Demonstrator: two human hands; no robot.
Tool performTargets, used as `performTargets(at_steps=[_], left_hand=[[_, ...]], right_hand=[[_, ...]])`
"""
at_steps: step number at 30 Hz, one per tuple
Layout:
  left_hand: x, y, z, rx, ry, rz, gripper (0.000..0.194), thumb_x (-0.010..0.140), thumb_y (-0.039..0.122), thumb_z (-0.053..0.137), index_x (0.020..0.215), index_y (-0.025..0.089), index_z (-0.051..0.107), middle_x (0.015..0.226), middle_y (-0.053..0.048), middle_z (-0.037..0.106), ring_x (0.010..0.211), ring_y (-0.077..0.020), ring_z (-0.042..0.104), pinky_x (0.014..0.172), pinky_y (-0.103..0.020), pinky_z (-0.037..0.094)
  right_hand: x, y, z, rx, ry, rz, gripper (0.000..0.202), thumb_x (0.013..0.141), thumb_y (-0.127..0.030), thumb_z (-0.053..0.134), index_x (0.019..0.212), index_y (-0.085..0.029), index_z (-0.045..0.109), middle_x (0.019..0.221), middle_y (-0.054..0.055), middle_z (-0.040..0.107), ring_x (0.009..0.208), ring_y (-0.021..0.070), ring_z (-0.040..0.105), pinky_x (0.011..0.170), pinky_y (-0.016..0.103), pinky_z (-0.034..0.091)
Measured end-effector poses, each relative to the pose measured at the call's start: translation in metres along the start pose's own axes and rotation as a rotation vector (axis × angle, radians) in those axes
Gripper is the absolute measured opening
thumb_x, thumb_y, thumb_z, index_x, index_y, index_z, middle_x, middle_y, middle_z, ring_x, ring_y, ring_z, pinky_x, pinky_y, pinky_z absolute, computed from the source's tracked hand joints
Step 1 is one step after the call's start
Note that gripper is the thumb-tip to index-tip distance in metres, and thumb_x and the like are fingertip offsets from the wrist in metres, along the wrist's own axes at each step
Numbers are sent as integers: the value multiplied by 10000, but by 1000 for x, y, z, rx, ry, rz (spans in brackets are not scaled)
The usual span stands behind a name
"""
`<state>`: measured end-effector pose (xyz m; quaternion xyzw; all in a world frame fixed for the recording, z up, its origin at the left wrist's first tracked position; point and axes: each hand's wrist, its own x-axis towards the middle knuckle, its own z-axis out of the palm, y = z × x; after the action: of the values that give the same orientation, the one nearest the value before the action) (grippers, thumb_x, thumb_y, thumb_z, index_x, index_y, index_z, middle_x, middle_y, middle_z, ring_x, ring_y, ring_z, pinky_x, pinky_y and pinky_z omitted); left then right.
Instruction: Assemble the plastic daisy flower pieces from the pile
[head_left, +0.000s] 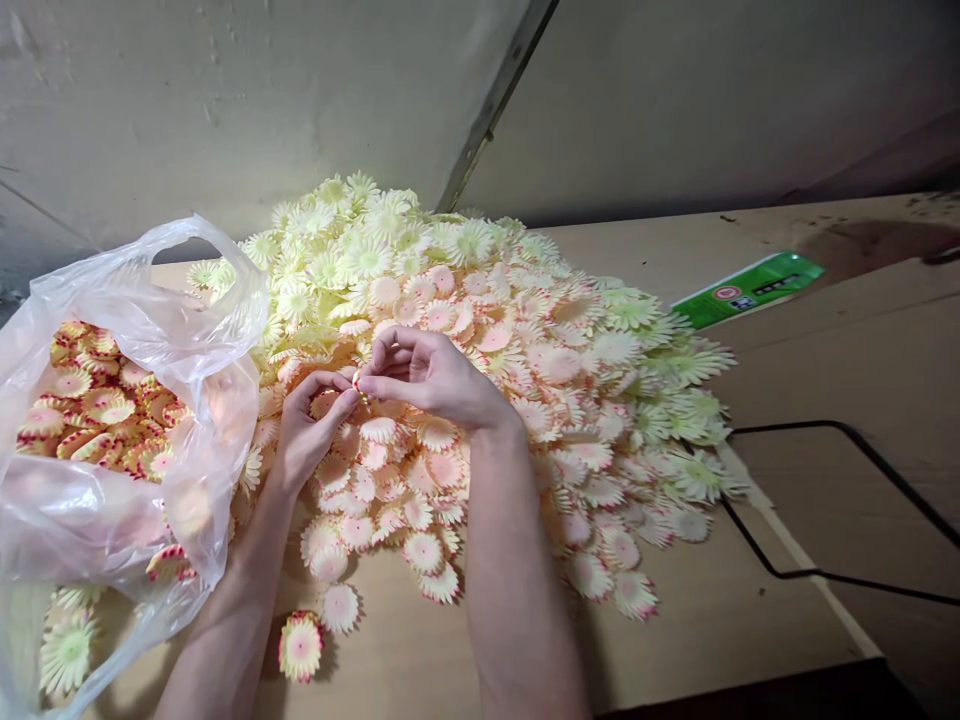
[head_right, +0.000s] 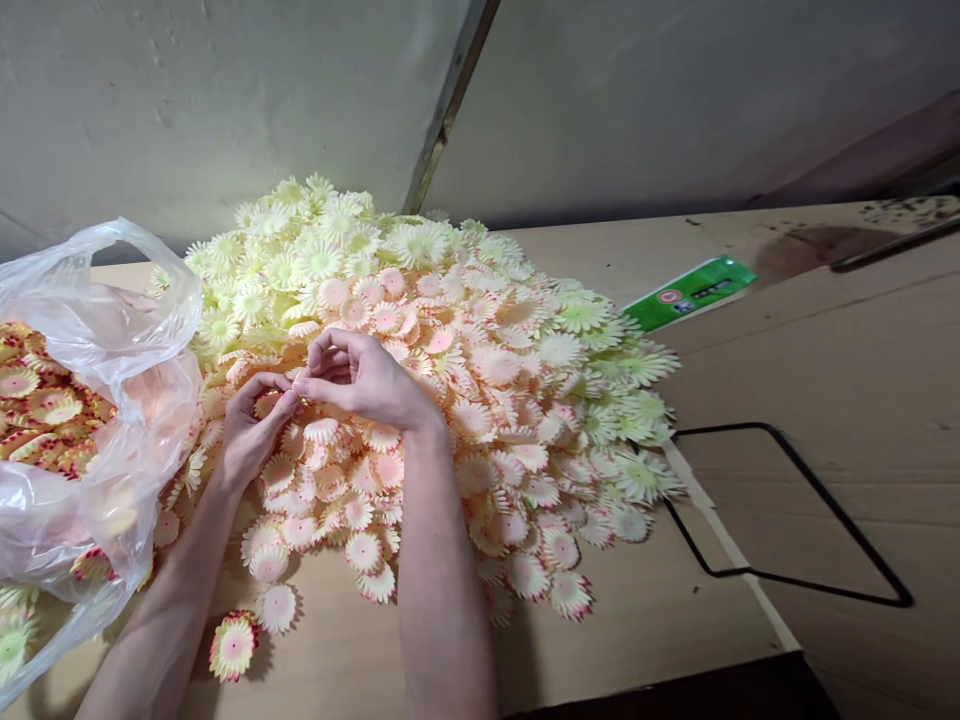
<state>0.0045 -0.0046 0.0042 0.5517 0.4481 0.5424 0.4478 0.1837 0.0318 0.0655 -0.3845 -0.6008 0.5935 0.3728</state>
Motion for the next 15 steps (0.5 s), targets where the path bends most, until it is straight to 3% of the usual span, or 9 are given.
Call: performTargets(at_steps=[6, 15], left_hand=[[1, 1, 1, 6, 28, 52, 238, 872, 423, 758, 858, 194, 692, 884, -18, 710, 862, -155, 652, 852, -264, 508], [-2, -6, -1, -68, -9, -33, 212, 892, 412, 744, 879, 201, 731, 883, -19, 711, 791, -141, 626, 795, -262, 504]], right_hand=[[0, -2, 0, 48, -6, 6, 397, 640, -287, 923, 811, -195, 576, 823, 2, 717, 792, 139, 695, 770, 278, 563], [1, 0, -2, 56, 4, 20, 419, 609, -287, 942, 803, -199, 581, 811, -4, 719, 786, 141, 703, 759, 277, 569]])
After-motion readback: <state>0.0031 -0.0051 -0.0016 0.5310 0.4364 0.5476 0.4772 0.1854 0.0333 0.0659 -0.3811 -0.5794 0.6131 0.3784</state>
